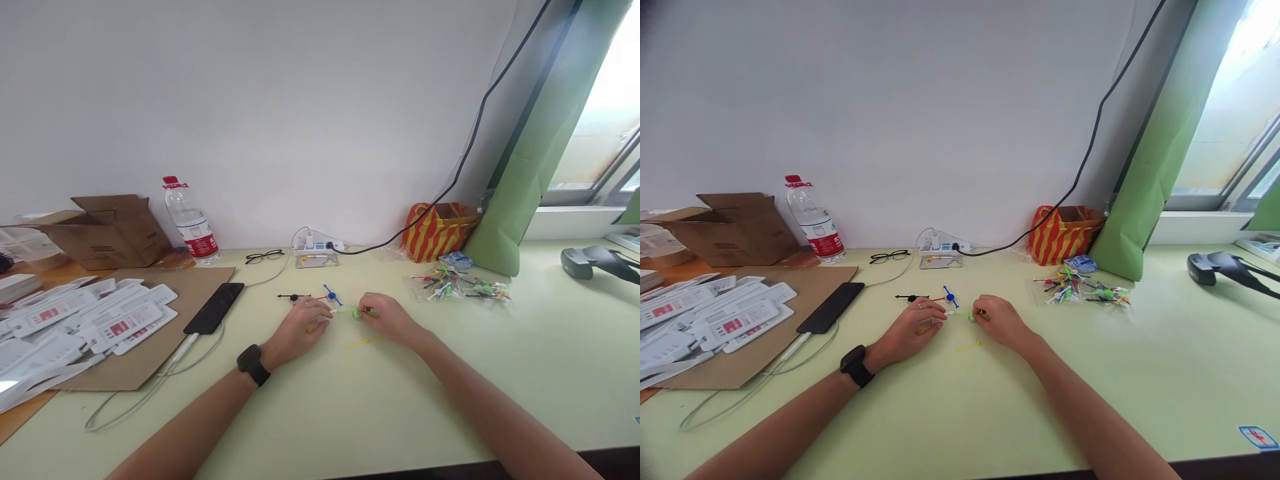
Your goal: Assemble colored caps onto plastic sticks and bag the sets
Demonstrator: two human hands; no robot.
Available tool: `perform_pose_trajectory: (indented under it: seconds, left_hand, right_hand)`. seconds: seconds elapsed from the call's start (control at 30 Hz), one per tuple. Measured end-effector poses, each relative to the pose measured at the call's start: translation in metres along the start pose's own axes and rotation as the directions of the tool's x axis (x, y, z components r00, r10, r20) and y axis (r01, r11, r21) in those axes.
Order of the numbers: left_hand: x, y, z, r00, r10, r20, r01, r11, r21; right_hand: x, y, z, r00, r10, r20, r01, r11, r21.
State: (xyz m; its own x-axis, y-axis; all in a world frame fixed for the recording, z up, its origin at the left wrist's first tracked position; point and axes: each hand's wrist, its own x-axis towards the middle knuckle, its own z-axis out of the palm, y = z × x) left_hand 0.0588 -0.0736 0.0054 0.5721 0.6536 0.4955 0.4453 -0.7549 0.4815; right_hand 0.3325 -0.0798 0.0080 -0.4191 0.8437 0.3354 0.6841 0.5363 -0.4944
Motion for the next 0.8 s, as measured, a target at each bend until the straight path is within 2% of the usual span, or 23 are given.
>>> perform_pose_trajectory:
  seconds: [0.23, 0.43, 0.53, 0.63, 0.8]
  left_hand:
    - [0.000, 0.001, 0.003, 1.000, -0.019, -0.012, 0.019, 1.000, -0.003]
    - [0.000, 0.002, 0.003, 1.000, -0.023, -0.012, 0.023, 1.000, -0.002]
    - [0.000, 0.002, 0.004, 1.000, -0.028, -0.006, 0.028, 1.000, -0.004]
    - [0.000, 0.001, 0.004, 1.000, -0.030, -0.004, 0.030, 1.000, -0.007]
    - [0.000, 0.001, 0.003, 0.999, -0.046, -0.009, 0.046, 0.999, -0.010]
  right_hand:
    - [0.001, 0.004, 0.004, 0.996, -0.090, -0.002, 0.088, 0.977, -0.196]
    - [0.002, 0.001, 0.005, 0.995, -0.095, 0.013, 0.095, 0.945, -0.312]
    - [0.001, -0.002, 0.006, 0.996, -0.087, 0.010, 0.087, 0.960, -0.266]
    - [0.000, -0.002, 0.007, 0.998, -0.069, 0.005, 0.069, 0.987, -0.147]
    - [0.001, 0.014, 0.001, 0.998, 0.019, -0.061, -0.020, 1.000, -0.010]
